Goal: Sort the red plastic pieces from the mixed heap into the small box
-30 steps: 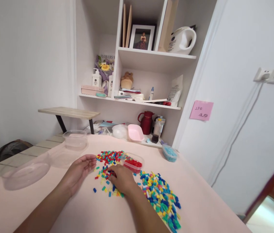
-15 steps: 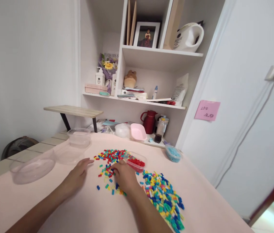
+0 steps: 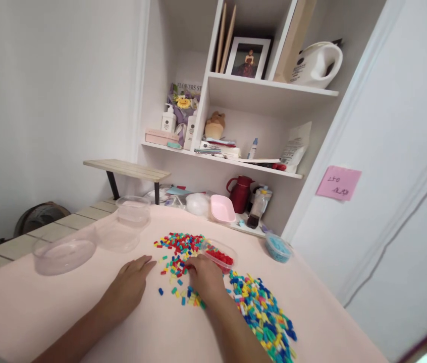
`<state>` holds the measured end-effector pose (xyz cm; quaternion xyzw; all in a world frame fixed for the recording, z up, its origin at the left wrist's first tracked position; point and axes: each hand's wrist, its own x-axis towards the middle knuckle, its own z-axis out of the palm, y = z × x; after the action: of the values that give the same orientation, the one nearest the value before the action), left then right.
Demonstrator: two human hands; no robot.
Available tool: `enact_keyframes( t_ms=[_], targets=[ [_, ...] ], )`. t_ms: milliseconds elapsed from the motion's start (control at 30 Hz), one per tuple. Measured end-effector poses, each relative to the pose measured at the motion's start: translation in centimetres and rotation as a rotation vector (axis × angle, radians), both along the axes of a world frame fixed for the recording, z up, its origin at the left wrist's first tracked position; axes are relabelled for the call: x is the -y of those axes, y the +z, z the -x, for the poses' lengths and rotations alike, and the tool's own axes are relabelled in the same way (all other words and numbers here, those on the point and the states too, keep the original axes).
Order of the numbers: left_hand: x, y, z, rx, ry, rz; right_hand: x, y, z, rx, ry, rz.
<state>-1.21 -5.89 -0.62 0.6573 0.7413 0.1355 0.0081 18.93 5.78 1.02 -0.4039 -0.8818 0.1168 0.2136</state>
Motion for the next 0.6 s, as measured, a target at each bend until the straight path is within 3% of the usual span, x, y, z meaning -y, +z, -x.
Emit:
enact_keyframes(
  t_ms=[300,467,600],
  targets=[
    [-0.01,-0.13,0.17,0.030,0.004,-0.022,-0.53,0.54,-0.45,0.026,0.005,0.056],
    [-0.14,-0.11,0.18,0.015,0.018,-0.028,-0.10,0.85,-0.68,0.103,-0.066,0.044],
    [-0.29,-0.09,0.24,0.000,0.018,-0.039,0.25,0.97,-0.95,0.027,-0.092,0.026]
  ],
)
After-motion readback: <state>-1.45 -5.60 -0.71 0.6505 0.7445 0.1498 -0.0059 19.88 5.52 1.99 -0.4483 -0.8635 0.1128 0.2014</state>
